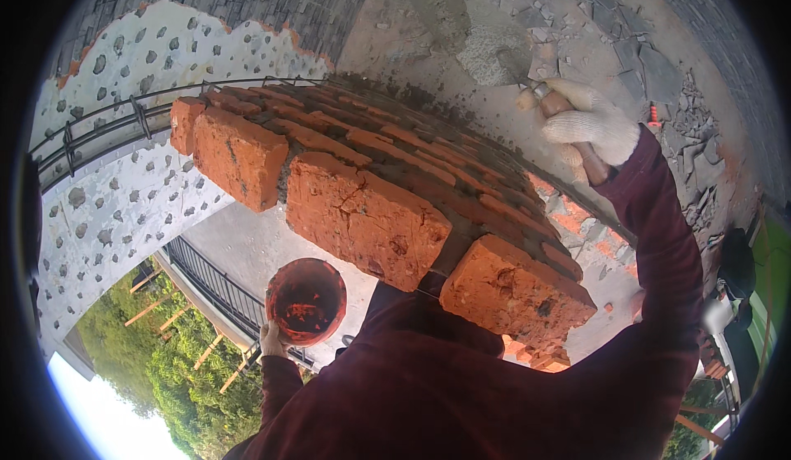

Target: The person scoops mortar from a bucket with a trowel and spreads it on a partially built brick wall. They place bricks onto the mortar, tap them into position, and scrape off excess mortar. The person repeats this process to extend the wall.

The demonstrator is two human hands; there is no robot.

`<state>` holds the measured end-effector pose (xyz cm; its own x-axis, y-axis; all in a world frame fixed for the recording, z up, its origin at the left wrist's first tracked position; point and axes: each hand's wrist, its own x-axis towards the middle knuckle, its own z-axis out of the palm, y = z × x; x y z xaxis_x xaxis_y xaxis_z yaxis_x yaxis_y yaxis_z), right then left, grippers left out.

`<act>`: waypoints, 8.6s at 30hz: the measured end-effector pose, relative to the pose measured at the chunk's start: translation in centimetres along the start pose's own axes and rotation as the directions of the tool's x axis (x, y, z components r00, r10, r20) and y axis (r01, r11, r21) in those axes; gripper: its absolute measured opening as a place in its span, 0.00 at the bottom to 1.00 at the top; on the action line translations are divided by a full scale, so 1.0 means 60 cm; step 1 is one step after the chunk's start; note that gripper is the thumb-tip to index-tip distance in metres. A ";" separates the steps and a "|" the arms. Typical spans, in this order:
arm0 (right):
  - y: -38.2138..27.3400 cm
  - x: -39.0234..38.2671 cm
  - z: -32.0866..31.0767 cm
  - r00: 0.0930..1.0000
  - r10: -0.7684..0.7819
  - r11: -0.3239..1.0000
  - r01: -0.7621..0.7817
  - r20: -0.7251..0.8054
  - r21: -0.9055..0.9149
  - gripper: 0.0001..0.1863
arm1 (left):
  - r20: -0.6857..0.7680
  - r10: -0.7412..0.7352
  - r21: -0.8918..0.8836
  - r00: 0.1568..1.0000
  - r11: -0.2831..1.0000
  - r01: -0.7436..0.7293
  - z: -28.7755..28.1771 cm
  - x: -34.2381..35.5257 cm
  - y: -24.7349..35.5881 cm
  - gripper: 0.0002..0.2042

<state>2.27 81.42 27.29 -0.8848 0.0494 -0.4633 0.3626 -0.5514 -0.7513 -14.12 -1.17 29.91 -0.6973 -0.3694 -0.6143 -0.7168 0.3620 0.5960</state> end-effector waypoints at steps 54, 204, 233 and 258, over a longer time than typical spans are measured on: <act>0.016 0.180 0.047 0.674 0.558 0.821 -0.362 0.484 -0.442 0.23 | 0.261 0.071 -0.039 0.963 0.997 -0.062 0.181 -0.053 0.034 0.09; 0.041 0.160 0.019 0.448 0.653 0.682 -0.698 0.610 -0.217 0.27 | -0.105 0.130 -0.306 0.986 0.939 -0.156 0.134 -0.166 0.071 0.08; -0.058 0.103 0.789 0.689 -0.139 -0.763 0.384 0.712 -0.520 0.14 | 0.487 0.725 -0.232 0.486 0.644 -0.728 0.046 -0.123 0.486 0.15; 0.049 0.056 0.941 0.981 -0.032 -0.603 0.136 0.194 -0.786 0.15 | 0.448 0.840 -0.344 0.306 0.478 -0.808 -0.068 0.039 0.511 0.10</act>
<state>-16.18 32.97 50.05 -0.9357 -0.0955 -0.3395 -0.1088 0.9939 0.0204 -37.75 5.59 48.86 -0.8146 0.5744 0.0807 0.2200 0.1773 0.9592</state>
